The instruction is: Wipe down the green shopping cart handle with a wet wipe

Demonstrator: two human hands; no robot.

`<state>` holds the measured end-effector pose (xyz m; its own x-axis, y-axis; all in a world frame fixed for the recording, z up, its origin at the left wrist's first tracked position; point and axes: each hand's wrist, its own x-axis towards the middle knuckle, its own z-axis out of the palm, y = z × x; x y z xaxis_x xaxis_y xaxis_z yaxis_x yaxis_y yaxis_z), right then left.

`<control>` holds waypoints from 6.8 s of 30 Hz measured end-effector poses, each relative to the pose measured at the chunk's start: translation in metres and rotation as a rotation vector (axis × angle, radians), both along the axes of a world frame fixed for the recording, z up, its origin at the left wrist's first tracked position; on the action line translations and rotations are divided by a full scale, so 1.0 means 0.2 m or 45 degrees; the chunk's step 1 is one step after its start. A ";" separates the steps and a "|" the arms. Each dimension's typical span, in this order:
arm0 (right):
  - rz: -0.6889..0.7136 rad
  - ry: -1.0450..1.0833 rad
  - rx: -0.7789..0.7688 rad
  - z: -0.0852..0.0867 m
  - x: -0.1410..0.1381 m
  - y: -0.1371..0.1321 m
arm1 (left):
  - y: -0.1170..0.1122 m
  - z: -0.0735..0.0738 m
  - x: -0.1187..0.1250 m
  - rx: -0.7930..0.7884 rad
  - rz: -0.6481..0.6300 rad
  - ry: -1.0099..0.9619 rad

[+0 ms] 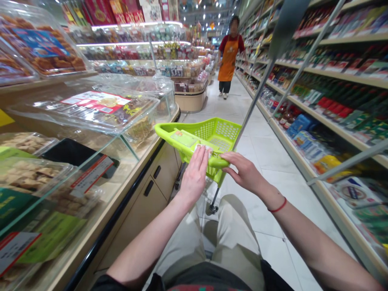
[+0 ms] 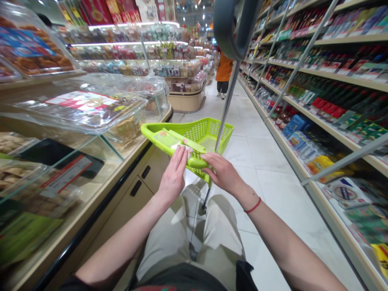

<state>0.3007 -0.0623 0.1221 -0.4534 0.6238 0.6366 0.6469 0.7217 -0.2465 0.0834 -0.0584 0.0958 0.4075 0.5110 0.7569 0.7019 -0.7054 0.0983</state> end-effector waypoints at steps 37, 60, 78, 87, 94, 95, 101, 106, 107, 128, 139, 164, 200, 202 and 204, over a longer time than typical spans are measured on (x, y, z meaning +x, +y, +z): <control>-0.468 -0.230 -0.128 -0.53 0.32 0.71 | 0.31 0.08 -0.36 -0.083 0.372 0.096; -0.302 -0.105 -0.078 -0.42 -0.26 0.51 | 0.37 0.04 -0.38 -0.099 0.476 0.084; -0.114 -0.183 0.034 -0.34 -0.51 0.38 | 0.36 -0.01 -0.47 -0.080 0.492 0.000; -0.201 -0.197 -0.049 -0.38 -0.45 0.37 | 0.38 0.04 -0.51 -0.104 0.563 -0.016; -0.244 -0.204 -0.088 -0.37 -0.45 0.37 | 0.34 -0.01 -0.46 -0.065 0.515 0.052; -0.243 -0.203 -0.087 -0.37 -0.44 0.37 | 0.35 0.00 -0.49 -0.071 0.526 0.067; -0.251 -0.209 -0.092 -0.36 -0.46 0.35 | 0.41 0.07 -0.60 -0.054 0.583 -0.032; -0.252 -0.201 -0.093 -0.36 -0.48 0.34 | 0.34 0.00 -0.47 -0.046 0.579 -0.064; -0.250 -0.202 -0.093 -0.36 -0.48 0.34 | 0.32 -0.02 -0.44 -0.049 0.569 -0.073; -0.265 -0.232 -0.149 -0.34 -0.46 0.32 | 0.24 -0.07 -0.35 -0.055 0.554 -0.081; -0.256 -0.250 -0.179 -0.33 -0.48 0.31 | 0.34 0.05 -0.55 -0.102 0.643 -0.054; -0.291 -0.257 -0.165 -0.31 -0.48 0.25 | 0.06 -0.19 -0.28 0.125 0.376 -0.016; -0.543 -0.270 -0.347 -0.40 -0.24 0.31 | 0.18 -0.07 -0.01 -0.289 0.561 0.463; -0.557 -0.277 -0.346 -0.39 -0.25 0.30 | 0.17 -0.11 0.04 -0.295 0.493 0.505; -0.561 -0.289 -0.347 -0.39 -0.25 0.30 | 0.16 -0.14 0.07 -0.292 0.442 0.536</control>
